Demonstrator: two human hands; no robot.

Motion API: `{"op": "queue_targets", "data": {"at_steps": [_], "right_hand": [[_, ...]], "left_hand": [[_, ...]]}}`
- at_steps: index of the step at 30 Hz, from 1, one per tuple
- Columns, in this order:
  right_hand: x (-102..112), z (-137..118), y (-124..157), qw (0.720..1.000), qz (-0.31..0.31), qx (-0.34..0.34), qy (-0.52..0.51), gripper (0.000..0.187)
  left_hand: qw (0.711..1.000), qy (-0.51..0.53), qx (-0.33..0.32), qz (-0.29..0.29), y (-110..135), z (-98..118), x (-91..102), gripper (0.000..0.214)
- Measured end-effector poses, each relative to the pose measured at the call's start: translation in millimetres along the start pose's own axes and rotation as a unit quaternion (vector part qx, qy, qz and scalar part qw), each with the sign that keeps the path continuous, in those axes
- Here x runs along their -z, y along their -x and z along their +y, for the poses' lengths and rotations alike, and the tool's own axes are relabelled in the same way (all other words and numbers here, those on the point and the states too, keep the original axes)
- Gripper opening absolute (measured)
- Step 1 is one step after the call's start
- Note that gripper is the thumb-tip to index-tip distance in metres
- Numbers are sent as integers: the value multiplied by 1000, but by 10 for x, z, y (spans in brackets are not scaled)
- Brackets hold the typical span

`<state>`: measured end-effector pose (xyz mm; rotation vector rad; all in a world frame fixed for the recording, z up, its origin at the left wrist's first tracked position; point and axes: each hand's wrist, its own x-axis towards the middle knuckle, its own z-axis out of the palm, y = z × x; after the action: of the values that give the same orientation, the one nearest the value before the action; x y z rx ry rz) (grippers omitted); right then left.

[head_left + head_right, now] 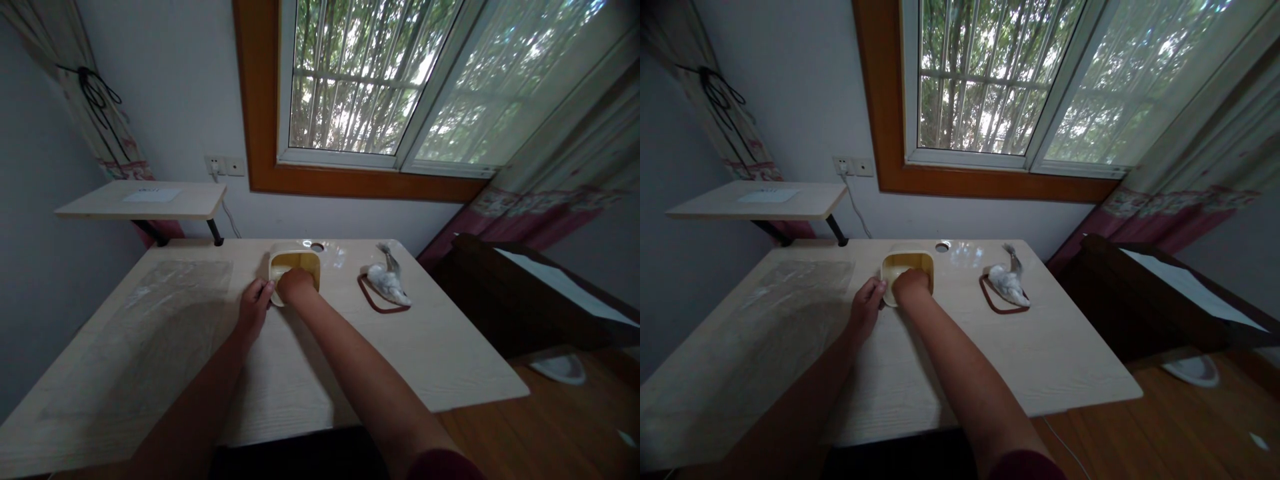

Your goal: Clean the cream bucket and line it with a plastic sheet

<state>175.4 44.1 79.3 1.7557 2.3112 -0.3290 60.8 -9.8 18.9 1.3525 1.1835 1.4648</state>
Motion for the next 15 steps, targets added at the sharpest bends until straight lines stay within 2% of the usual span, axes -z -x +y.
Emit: {"op": "queue_targets", "data": {"at_steps": [5, 15], "right_hand": [[3, -21, -4, 999, 15, -32, 7, 39], [-27, 64, -26, 1000, 25, -3, 7, 42]], "left_hand": [[1000, 0, 5, -3, 8, 24, -2, 39], [999, 39, 13, -15, -9, -36, -6, 37]]}}
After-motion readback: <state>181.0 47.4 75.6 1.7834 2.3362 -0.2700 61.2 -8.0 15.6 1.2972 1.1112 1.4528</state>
